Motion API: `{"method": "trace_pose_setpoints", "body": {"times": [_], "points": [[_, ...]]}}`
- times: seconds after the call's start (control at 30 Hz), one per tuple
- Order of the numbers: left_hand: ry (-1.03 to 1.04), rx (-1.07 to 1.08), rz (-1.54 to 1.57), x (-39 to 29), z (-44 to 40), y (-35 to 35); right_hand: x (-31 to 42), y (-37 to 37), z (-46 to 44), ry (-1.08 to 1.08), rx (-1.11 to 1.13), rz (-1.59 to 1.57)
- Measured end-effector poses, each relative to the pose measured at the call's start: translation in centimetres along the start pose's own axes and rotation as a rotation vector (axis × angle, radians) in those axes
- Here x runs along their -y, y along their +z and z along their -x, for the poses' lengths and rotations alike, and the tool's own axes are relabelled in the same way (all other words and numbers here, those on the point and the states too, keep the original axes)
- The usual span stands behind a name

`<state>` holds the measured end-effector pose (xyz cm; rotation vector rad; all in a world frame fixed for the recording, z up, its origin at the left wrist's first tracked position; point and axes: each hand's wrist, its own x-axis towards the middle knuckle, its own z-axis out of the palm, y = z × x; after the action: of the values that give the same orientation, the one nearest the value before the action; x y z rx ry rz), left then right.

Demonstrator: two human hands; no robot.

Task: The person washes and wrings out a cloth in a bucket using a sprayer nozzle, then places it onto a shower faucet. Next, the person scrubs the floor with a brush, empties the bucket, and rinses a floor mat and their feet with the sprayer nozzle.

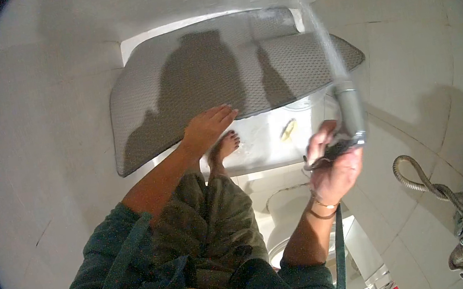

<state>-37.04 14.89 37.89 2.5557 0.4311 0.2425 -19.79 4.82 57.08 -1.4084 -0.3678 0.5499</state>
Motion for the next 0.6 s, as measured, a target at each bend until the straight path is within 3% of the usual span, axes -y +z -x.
{"method": "trace_pose_setpoints", "body": {"times": [0.07,0.27,0.37,0.43,0.6], "points": [[0.005,0.0,-0.008,0.1,0.0,0.0,0.5,-0.2,-0.5,-0.025,0.002,-0.013],[-0.015,0.077,-0.027,0.0,0.2,0.0,0.2,-0.6,0.9,0.209,0.394,-0.094],[-0.021,0.092,0.003,-0.2,0.1,-0.4,-0.4,-0.7,1.1,0.17,0.423,-0.253],[-0.005,0.067,0.002,-0.3,0.3,-0.5,0.0,-0.2,1.4,0.211,0.452,-0.18],[-0.074,0.308,-0.004,-0.7,-0.4,-2.0,-0.2,0.4,1.4,0.245,0.563,-0.094]]}}
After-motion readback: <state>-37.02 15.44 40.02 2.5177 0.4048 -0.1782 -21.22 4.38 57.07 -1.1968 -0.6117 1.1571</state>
